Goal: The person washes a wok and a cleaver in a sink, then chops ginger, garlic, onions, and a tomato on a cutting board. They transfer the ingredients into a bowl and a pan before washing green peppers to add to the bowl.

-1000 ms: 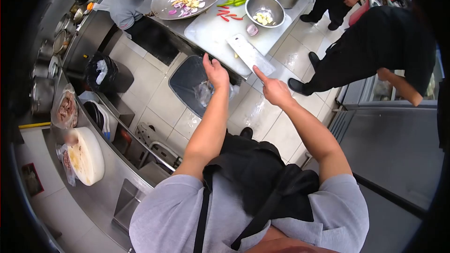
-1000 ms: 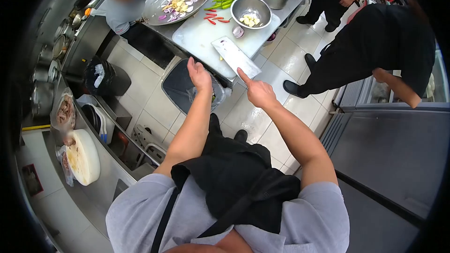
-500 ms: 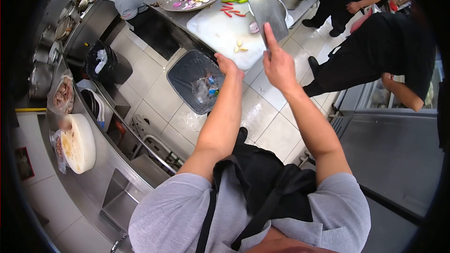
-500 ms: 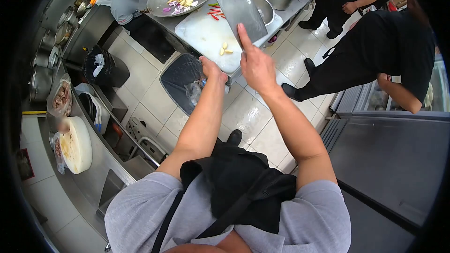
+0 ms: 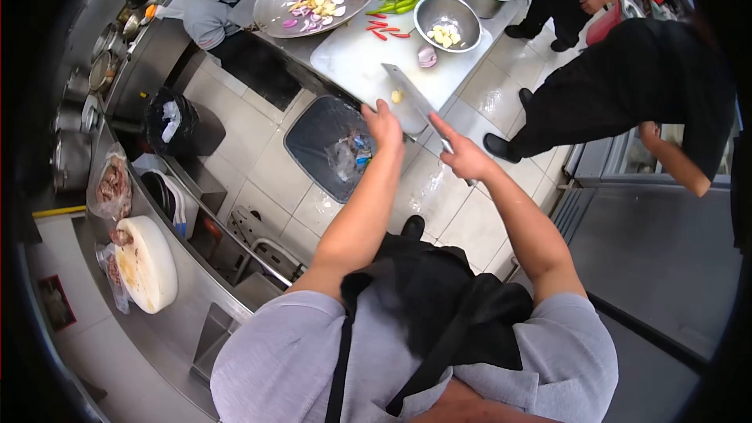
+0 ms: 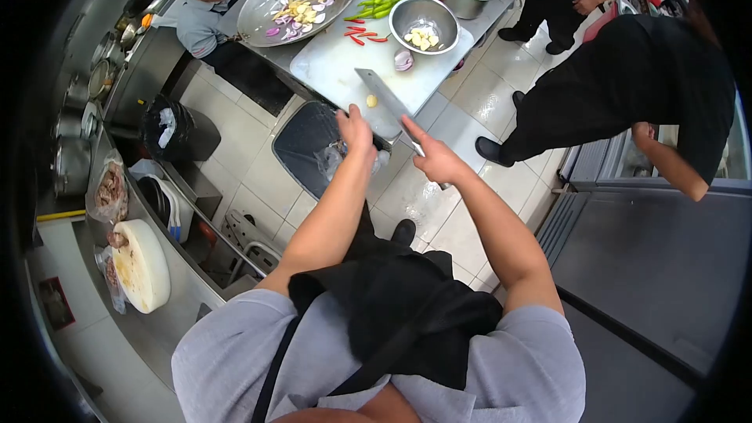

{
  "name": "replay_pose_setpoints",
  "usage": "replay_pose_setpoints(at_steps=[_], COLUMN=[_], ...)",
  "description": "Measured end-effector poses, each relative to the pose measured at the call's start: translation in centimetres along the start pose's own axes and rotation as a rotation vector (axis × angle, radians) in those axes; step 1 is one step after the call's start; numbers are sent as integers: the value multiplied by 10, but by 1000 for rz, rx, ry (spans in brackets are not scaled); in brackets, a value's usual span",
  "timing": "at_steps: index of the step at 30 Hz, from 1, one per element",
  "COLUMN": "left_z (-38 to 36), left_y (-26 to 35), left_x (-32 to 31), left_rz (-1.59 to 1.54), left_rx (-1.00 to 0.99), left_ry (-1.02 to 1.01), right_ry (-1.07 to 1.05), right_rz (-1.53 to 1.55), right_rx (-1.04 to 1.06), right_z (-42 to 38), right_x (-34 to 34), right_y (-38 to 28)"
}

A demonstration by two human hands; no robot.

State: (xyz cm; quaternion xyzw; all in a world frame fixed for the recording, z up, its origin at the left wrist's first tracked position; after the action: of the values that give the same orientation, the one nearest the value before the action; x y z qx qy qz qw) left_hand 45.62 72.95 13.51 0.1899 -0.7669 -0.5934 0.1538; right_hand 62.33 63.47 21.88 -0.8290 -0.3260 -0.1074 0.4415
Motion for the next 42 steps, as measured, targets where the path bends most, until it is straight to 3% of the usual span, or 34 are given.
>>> replay_pose_setpoints(at_steps=[1, 2, 4, 5, 7, 10, 14, 20, 25, 29, 33, 35, 37, 39, 41, 42], left_z=[5, 12, 8, 10, 16, 25, 21, 6, 48, 119, 215, 287, 368, 425, 442, 453], left_y=[-6, -13, 16, 28, 48, 28, 21, 23, 51, 160, 257, 270, 254, 250, 245, 250], left_x=[10, 18, 26, 23, 3, -27, -44, -43, -37, -50, -75, -96, -115, -115, -99, -97], left_rz=[67, -23, 61, 62, 278, 484, 663, 508, 416, 248, 241, 474, 778, 1067, 839, 995], left_rx=[-220, -348, -602, -598, -887, -1024, -1055, -1061, -998, -1128, -1095, -866, -641, -515, -407, -568], left_ry=[-108, -133, -198, -198, -516, -655, -706, -765, -566, -393, -207, -290, -622, -748, -685, -713], right_ry=[-118, -112, -322, -323, -357, -417, -375, -378, -371, -297, -233, -169, -67, -23, 34, 43], right_rz=[253, 263, 869, 870, 1296, 1530, 1652, 1532, 1315, 1102, 1011, 995, 1007, 970, 905, 908], right_rx=[-93, -102, -7, -11, 27, 126, 53, -74, -120, 1, 137, 169, 183, 145, 78, 70], right_z=[-14, -18, -33, -40, -49, -39, -24, -2, 11, 34, 56, 50, 44, 32, 14, 7], right_x=[8, 8, 3, -3, -22, -53, -87, -118, -67, -3, 57, 75, 88, 93, 91, 89], right_y=[-7, 1, 21, 32, 58, 96, 91, 45, -32, -123, -204, -225, -232, -219, -196, -182])
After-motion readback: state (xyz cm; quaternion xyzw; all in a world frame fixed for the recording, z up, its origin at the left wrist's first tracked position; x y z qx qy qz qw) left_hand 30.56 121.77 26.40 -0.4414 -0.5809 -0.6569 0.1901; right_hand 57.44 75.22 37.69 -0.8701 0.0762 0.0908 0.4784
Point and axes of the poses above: each hand's wrist, its own z-axis towards the middle knuckle, its own x-axis out of the back of the hand, y = z × x, the point moved 3 cm from there along z, towards the middle knuckle, and after that the axes turned 11 degrees about -x, right-handed, at the moved point
